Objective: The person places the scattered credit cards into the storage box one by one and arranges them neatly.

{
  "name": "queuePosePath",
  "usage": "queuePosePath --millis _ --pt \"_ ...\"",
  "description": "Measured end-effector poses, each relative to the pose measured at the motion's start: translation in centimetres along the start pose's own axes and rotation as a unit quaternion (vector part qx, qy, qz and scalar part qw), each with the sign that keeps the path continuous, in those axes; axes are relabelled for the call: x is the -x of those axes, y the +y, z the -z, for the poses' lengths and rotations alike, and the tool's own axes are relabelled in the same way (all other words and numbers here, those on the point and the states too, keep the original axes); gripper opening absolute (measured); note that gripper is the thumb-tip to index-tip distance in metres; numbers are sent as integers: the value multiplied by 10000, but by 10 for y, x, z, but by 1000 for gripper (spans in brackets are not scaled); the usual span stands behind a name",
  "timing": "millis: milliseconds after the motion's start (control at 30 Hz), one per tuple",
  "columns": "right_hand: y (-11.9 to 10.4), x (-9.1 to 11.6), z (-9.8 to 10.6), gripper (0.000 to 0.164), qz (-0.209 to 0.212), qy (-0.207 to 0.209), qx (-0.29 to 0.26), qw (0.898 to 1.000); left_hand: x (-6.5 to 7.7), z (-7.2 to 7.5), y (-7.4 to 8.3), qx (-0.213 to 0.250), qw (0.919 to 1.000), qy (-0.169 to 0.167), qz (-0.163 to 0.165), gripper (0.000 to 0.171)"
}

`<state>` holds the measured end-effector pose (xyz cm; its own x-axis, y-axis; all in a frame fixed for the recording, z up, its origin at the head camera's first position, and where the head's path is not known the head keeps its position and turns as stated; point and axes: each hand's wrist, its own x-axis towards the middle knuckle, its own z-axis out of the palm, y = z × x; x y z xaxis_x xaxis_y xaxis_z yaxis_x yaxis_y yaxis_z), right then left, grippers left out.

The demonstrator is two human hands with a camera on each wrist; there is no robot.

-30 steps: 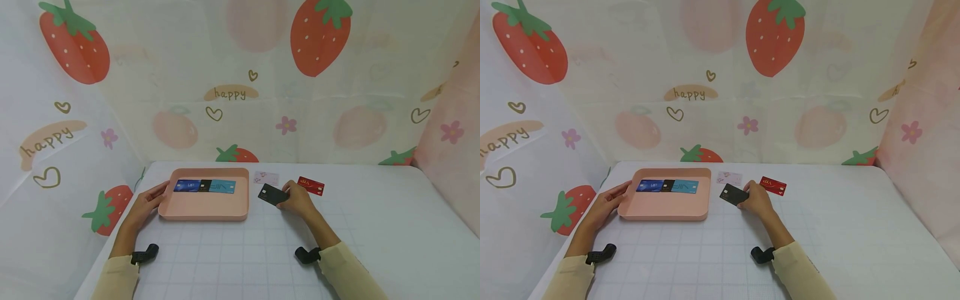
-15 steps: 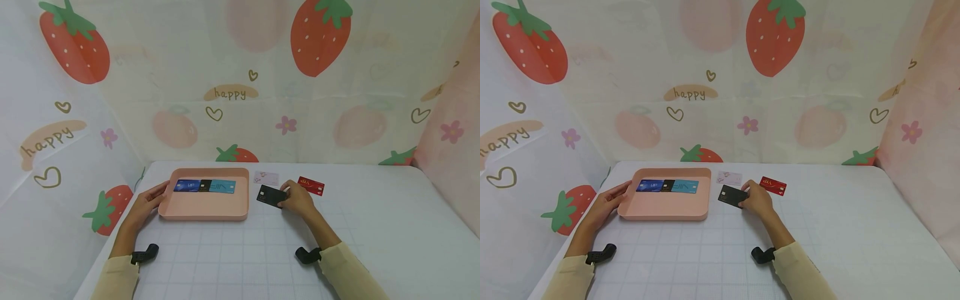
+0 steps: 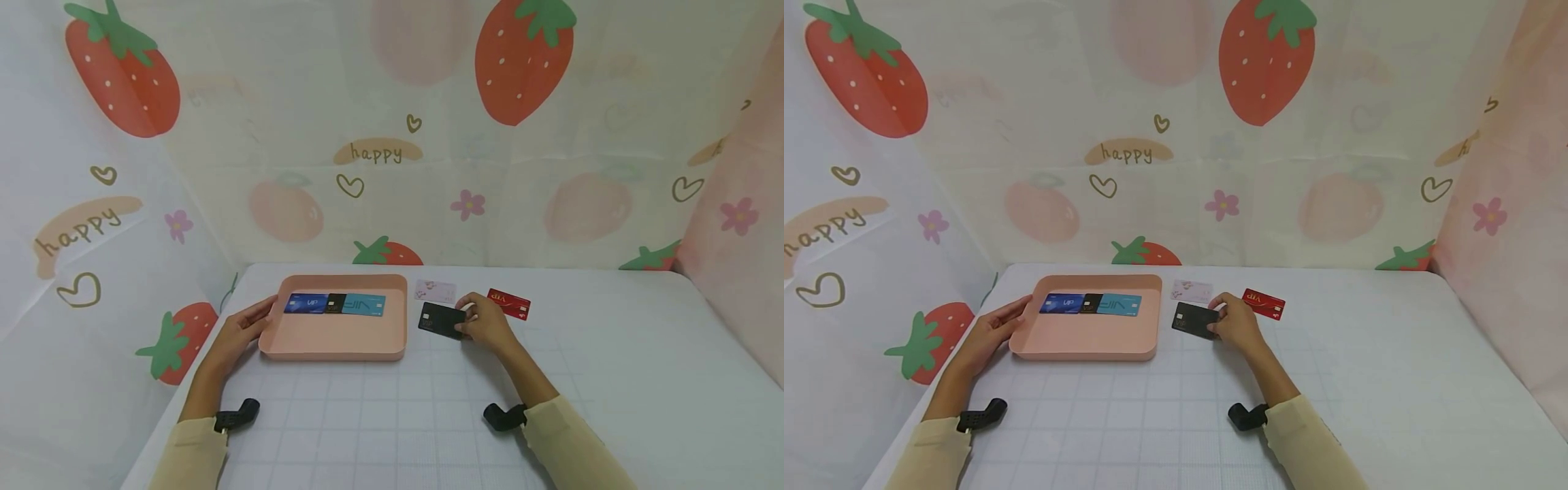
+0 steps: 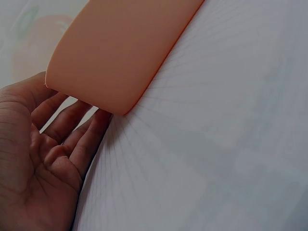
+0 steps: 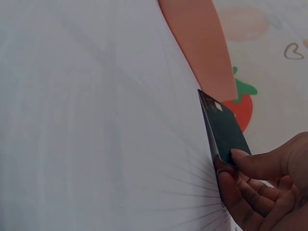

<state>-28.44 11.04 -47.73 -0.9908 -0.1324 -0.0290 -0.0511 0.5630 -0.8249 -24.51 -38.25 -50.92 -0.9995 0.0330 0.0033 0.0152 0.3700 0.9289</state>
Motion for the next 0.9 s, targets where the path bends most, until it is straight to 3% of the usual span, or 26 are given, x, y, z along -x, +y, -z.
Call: queuePosePath --millis 300,900 --pt "2 -2 -1 33 -90 -103 -569 9983 0 0 1 -78 10000 19 52 59" --pt "-2 -1 1 35 -37 -310 -981 9947 1 0 1 5 10000 0 -55 56"
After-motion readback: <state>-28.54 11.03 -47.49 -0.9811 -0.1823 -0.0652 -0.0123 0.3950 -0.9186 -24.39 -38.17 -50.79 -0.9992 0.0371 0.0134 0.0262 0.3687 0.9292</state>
